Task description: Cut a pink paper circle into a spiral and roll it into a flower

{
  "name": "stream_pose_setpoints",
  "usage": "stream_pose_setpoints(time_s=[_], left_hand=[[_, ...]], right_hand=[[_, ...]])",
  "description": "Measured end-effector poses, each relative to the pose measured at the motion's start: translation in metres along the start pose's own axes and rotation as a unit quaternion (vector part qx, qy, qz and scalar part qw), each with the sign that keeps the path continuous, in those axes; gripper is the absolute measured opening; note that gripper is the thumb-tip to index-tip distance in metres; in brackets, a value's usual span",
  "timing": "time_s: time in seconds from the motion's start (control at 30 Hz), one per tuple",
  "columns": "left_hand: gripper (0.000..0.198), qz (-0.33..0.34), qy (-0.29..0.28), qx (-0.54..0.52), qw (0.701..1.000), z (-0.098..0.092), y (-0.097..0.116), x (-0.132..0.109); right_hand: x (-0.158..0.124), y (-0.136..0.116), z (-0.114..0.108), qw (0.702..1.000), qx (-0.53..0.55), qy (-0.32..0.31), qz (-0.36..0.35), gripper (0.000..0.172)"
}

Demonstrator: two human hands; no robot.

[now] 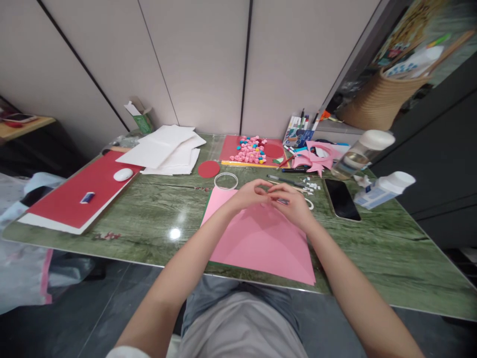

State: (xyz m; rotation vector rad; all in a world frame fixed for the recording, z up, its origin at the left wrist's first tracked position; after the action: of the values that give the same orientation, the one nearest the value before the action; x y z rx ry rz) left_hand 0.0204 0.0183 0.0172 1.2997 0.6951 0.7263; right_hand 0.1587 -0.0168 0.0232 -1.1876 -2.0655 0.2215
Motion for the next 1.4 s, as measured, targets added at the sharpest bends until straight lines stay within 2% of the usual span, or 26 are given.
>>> stream_pose_setpoints(time_s=[0.13, 0.23, 0.4, 0.6, 0.7, 0.83, 1.1, 1.23, 1.4], left_hand=[[0.04, 0.012, 0.008, -0.076, 0.997, 0.005, -0.007, 0.003], [0.04, 0.015, 0.006, -0.122, 0.992, 0.009, -0.01, 0.004], [0.039, 0.0, 0.003, -0.151, 0.989, 0.016, -0.01, 0.004], [0.04, -0.004, 0.015, -0.147, 0.989, 0.017, -0.011, 0.005], [0.04, 0.003, 0.012, -0.142, 0.99, 0.012, -0.013, 0.006], [0.041, 0.008, 0.017, -0.121, 0.992, 0.002, -0.015, 0.007], [0.034, 0.021, 0.001, -0.057, 0.998, 0.0, -0.011, 0.007], [0.033, 0.029, 0.018, -0.051, 0.998, 0.001, -0.013, 0.007], [0.036, 0.022, 0.045, -0.109, 0.993, 0.005, -0.016, 0.008]], right_hand=[[0.0, 0.0, -0.004, 0.999, -0.006, 0.043, 0.029, 0.007], [-0.001, -0.001, -0.005, 0.998, -0.005, 0.05, 0.047, 0.002], [0.001, -0.003, -0.005, 0.998, -0.005, 0.051, 0.043, 0.009], [0.001, -0.003, -0.003, 0.998, -0.007, 0.049, 0.032, 0.013], [0.0, -0.002, -0.004, 0.998, 0.005, 0.039, 0.039, 0.006], [0.0, -0.002, -0.006, 0.999, 0.018, 0.027, 0.039, 0.011], [0.0, -0.003, 0.0, 1.0, 0.012, -0.026, -0.009, 0.015], [0.0, 0.0, 0.0, 1.0, -0.001, 0.009, 0.011, 0.014], [0.0, -0.001, -0.003, 0.998, -0.012, 0.048, 0.043, 0.012]])
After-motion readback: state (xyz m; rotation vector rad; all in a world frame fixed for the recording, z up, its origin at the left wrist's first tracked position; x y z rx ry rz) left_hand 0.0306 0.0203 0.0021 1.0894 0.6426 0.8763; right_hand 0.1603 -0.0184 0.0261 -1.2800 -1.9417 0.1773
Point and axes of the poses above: each hand's wrist, its own x-axis towards the middle knuckle, its own z-axis out of the palm, y = z × x, the point moved 3 cm from there along x, towards the middle knuckle, and after that the axes turned 9 degrees about -x, right-handed, at the moved point
